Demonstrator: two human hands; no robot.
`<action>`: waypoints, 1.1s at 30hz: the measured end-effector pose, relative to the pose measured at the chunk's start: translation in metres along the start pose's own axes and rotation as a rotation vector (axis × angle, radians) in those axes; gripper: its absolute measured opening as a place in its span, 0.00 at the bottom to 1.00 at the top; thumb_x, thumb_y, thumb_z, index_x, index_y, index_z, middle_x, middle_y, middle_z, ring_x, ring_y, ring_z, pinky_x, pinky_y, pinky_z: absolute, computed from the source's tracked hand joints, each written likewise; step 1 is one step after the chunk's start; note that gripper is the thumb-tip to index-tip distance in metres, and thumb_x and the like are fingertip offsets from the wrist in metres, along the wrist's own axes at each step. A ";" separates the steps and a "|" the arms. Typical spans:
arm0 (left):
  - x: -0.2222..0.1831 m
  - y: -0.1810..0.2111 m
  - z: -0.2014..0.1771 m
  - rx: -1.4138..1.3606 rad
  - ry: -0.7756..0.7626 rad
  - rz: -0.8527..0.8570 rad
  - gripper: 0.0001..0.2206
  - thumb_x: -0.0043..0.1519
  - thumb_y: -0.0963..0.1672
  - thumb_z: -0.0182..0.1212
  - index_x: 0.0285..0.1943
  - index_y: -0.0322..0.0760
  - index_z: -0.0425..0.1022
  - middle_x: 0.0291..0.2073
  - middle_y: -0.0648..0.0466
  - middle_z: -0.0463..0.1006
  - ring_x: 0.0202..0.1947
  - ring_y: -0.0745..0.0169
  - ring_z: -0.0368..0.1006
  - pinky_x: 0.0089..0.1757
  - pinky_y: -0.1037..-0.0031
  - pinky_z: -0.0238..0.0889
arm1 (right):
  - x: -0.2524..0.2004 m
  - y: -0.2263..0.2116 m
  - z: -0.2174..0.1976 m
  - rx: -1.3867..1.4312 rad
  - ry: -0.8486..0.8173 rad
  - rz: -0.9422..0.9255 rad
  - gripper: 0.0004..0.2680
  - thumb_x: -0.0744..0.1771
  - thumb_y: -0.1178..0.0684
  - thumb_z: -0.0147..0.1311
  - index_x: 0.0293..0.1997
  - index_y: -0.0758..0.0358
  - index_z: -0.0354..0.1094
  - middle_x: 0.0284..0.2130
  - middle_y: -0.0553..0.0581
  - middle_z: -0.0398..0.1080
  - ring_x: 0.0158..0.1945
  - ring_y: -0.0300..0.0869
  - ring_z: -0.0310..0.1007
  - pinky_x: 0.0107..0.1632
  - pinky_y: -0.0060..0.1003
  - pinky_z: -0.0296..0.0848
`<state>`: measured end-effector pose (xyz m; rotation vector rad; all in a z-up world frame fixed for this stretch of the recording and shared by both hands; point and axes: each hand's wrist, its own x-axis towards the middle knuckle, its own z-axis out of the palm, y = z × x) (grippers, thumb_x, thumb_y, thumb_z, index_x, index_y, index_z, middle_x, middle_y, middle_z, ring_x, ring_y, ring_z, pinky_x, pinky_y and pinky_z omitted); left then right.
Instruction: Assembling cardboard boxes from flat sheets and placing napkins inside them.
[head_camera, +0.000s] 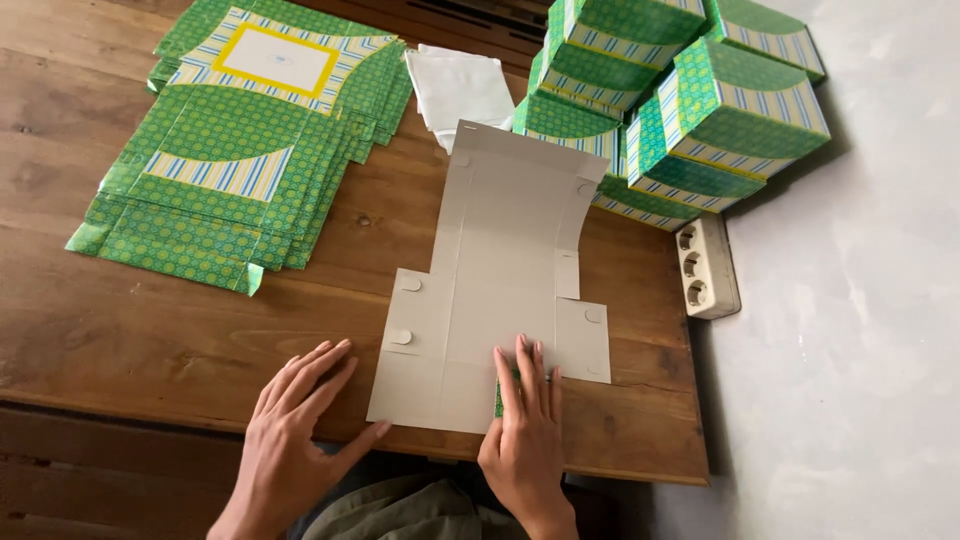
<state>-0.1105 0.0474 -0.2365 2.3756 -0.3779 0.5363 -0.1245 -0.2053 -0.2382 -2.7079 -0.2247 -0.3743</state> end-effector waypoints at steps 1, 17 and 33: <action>0.000 0.001 0.000 0.000 0.001 0.001 0.32 0.52 0.54 0.71 0.64 0.38 0.74 0.66 0.55 0.73 0.69 0.58 0.66 0.67 0.60 0.56 | 0.001 -0.001 0.000 0.000 0.001 0.000 0.28 0.62 0.68 0.33 0.74 0.64 0.51 0.76 0.64 0.46 0.80 0.55 0.38 0.77 0.55 0.36; 0.003 0.030 0.013 -0.207 0.098 0.056 0.11 0.55 0.47 0.71 0.45 0.43 0.82 0.57 0.53 0.79 0.60 0.58 0.75 0.63 0.56 0.58 | 0.000 -0.002 -0.006 0.047 -0.059 0.016 0.29 0.62 0.67 0.36 0.75 0.64 0.48 0.76 0.66 0.42 0.80 0.57 0.34 0.77 0.58 0.32; 0.012 0.057 0.036 -0.044 -0.167 0.218 0.17 0.63 0.55 0.59 0.61 0.61 0.77 0.68 0.52 0.69 0.67 0.55 0.63 0.65 0.57 0.47 | 0.006 0.000 -0.024 0.507 0.144 0.077 0.18 0.71 0.51 0.43 0.69 0.66 0.59 0.72 0.66 0.56 0.78 0.53 0.50 0.76 0.52 0.49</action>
